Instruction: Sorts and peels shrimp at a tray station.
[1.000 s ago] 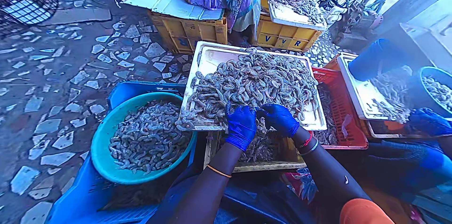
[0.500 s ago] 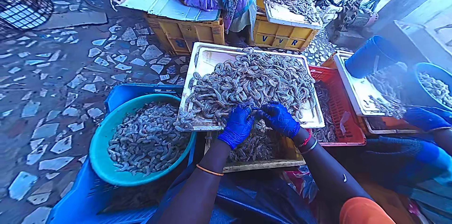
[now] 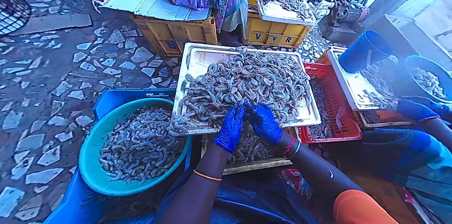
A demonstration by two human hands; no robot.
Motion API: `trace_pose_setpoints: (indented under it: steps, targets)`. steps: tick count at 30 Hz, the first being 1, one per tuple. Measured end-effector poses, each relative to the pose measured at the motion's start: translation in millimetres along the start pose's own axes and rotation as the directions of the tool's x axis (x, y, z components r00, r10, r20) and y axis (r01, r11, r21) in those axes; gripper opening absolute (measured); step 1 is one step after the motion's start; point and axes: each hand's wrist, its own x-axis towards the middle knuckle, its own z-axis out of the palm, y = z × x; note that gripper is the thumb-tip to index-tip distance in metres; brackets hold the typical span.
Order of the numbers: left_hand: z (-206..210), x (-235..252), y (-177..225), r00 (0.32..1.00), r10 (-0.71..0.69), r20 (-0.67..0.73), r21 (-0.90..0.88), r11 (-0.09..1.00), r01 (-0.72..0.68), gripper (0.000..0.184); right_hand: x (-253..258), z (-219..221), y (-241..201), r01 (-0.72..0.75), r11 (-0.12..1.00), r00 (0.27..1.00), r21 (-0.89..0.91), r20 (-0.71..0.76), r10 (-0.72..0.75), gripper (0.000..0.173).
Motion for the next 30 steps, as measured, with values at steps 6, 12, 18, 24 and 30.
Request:
trace_pose_setpoints:
  steps: [6,12,18,24,30]
  targets:
    - [-43.3,11.7,6.9,0.878,0.146,-0.456,-0.378,0.861,-0.340,0.050,16.2,-23.0,0.9,-0.070,0.985,0.894,-0.158,0.429,0.132,0.049]
    - [-71.9,17.8,17.9,0.795,-0.189,-0.577,-0.668,0.669,-0.326,0.062,64.6,-34.3,48.6,-0.213,0.859,0.957,-0.465,0.078,0.279,0.027]
    - [-36.9,17.6,21.5,0.951,-0.119,-0.286,-0.408,0.913,-0.008,0.043,78.9,-14.5,71.7,0.106,0.774,0.956,-0.625,0.278,0.094,0.028]
    - [-23.7,18.0,1.6,0.987,0.147,0.069,0.589,0.792,-0.160,0.034,43.8,-42.2,30.7,-0.239,0.963,0.968,-0.124,0.044,0.246,0.024]
    - [-0.7,3.7,11.9,0.977,0.058,0.206,0.806,0.556,-0.203,0.043,10.1,-45.5,10.4,-0.383,0.641,0.923,0.665,0.244,0.298,0.021]
